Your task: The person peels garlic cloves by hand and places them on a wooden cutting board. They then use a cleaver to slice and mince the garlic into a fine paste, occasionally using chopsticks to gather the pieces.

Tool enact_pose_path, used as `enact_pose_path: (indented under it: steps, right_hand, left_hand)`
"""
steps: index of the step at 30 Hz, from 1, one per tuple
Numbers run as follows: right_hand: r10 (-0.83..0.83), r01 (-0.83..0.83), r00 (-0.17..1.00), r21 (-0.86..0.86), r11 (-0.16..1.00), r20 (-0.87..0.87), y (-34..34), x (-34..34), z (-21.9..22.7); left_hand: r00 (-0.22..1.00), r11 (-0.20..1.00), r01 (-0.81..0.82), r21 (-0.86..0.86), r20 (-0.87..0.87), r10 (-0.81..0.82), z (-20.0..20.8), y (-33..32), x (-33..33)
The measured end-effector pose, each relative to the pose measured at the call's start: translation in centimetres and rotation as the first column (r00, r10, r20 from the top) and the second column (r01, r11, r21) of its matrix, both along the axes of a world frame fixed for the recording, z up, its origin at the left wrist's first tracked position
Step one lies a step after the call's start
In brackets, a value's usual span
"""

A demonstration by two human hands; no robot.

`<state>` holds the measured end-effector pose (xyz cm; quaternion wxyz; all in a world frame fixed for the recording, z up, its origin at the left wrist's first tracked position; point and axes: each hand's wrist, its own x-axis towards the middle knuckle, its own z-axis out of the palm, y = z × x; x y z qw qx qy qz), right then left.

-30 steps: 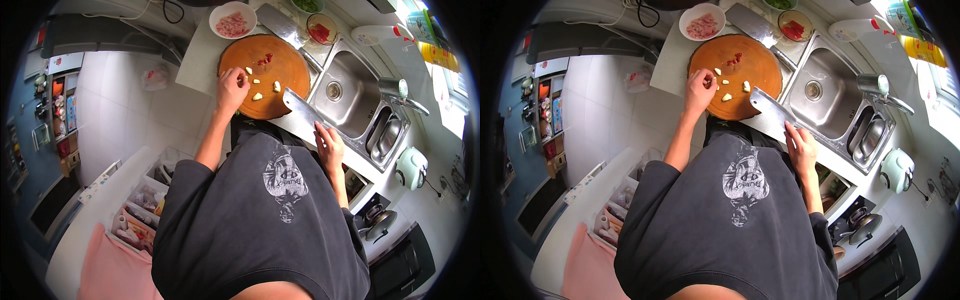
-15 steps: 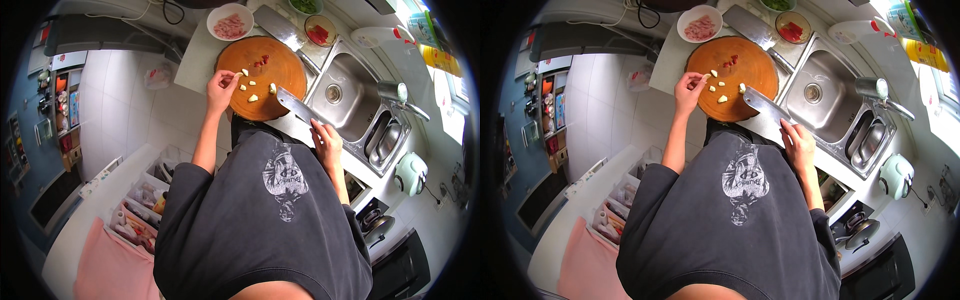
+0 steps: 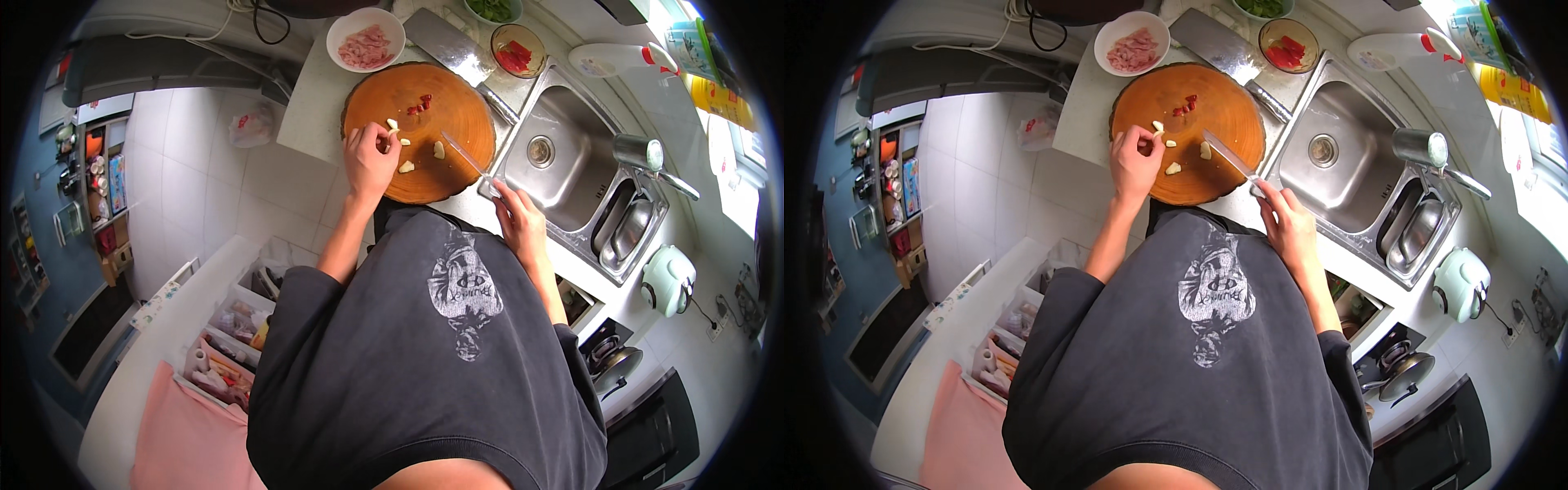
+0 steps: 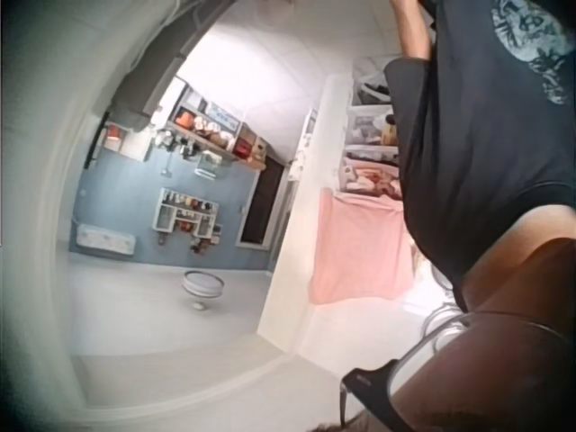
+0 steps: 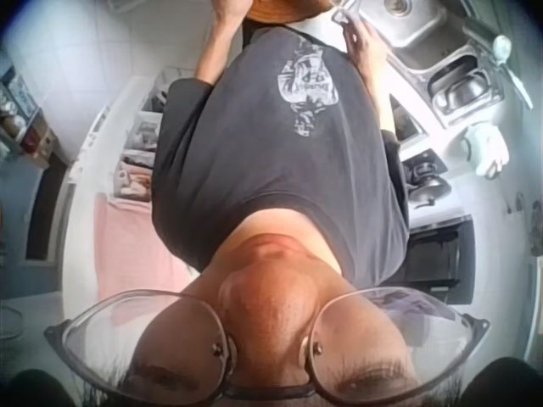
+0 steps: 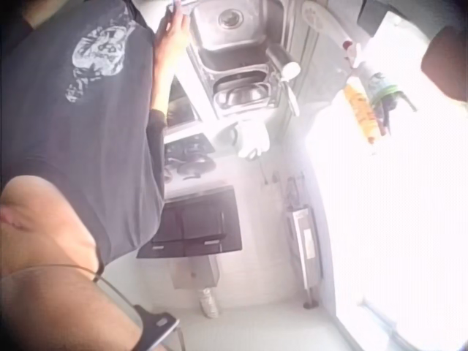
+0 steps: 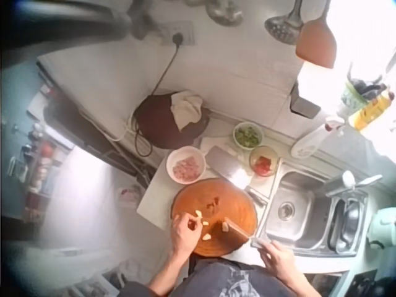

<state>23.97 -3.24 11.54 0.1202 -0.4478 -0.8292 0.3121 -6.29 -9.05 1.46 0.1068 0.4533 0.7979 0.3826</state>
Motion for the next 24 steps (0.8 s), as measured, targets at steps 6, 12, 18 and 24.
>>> enact_pose_path:
  steps: [6,12,18,24]
  right_hand:
    - [0.029,-0.029,0.999,-0.002,1.0,-0.029,0.1,-1.9,-0.4]
    - [0.033,-0.032,0.999,-0.061,0.998,0.009,0.3,-2.8,-0.4]
    - [-0.014,0.014,1.0,-0.142,0.99,0.001,1.3,-4.4,0.6]
    - [0.018,-0.018,1.0,-0.183,0.983,-0.005,3.2,-7.3,0.8]
  left_hand:
    - [0.973,0.996,-0.086,-0.016,-0.217,0.08,-0.6,0.4,-0.1]
    - [0.972,0.992,-0.119,-0.038,-0.21,0.108,-0.2,1.4,0.4]
    - [0.964,0.987,-0.154,-0.049,-0.227,0.139,-1.1,1.7,1.3]
    - [0.977,0.989,-0.138,0.049,-0.159,0.144,-1.8,1.0,1.2]
